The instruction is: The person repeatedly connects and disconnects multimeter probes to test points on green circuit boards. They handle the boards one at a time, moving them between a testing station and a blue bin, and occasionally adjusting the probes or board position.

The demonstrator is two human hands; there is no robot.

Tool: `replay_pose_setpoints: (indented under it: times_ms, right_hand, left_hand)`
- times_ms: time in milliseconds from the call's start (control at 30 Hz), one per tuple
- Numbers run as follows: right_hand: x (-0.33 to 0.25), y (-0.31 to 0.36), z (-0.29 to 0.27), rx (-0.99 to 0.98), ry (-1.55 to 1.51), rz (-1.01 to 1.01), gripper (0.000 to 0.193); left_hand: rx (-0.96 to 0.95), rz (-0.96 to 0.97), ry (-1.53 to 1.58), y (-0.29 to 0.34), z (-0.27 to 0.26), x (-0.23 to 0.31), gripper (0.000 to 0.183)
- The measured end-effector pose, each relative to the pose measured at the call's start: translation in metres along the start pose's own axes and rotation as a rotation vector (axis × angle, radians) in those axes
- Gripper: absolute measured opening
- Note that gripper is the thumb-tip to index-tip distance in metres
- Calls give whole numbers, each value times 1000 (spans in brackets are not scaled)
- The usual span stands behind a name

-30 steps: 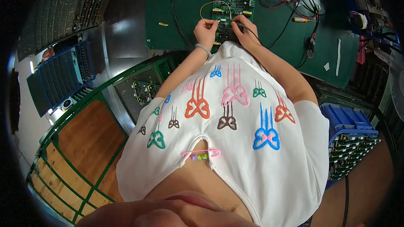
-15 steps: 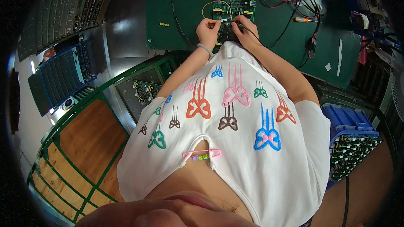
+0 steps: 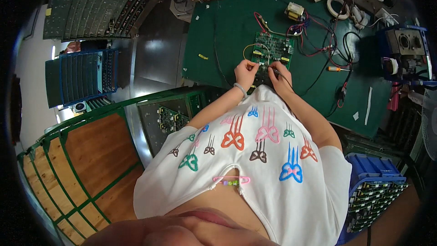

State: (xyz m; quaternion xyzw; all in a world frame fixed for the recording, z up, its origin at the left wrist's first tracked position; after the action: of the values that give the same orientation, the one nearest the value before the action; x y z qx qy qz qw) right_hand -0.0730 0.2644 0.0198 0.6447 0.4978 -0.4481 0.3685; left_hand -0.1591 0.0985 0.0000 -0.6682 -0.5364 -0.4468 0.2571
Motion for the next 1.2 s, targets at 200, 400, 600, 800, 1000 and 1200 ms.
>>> replay_pose_setpoints:
  times_ms: [200, 400, 600, 800, 1000, 1200]
  right_hand:
    - [5, -1, 3, -24, -30, 43, 12]
    - [13, 4, -29, 98, -110, 71, 17]
    - [32, 30, -53, 131, -179, 133, 17]
    - [42, 32, -52, 125, -219, 142, 16]
    - [30, 28, -43, 58, -184, 169, 14]
    - [31, 28, -38, 15, -190, 186, 14]
  left_hand:
    - [-24, -26, 11, -1, 2, -2, 14]
    - [-76, 47, 15, -1, 10, 17, 14]
    - [-211, 100, 47, 1, 33, 27, 11]
    - [-211, 117, -5, -3, 41, 31, 12]
    - [-226, 125, -34, -3, 49, 35, 11]
    - [-233, 116, -52, -2, 51, 30, 11]
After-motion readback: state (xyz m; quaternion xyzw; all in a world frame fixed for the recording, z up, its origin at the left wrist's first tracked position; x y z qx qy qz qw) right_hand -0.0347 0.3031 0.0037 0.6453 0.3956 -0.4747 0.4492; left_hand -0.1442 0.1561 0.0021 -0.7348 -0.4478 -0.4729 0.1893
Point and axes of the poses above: each hand's wrist, its own y-axis away from the middle knuckle, its own z-axis out of the palm, x = y × z, the point moved 10 cm from there along -y, towards the middle knuckle, and after that the axes turned 9 degrees about -x, right-handed, at the moved point
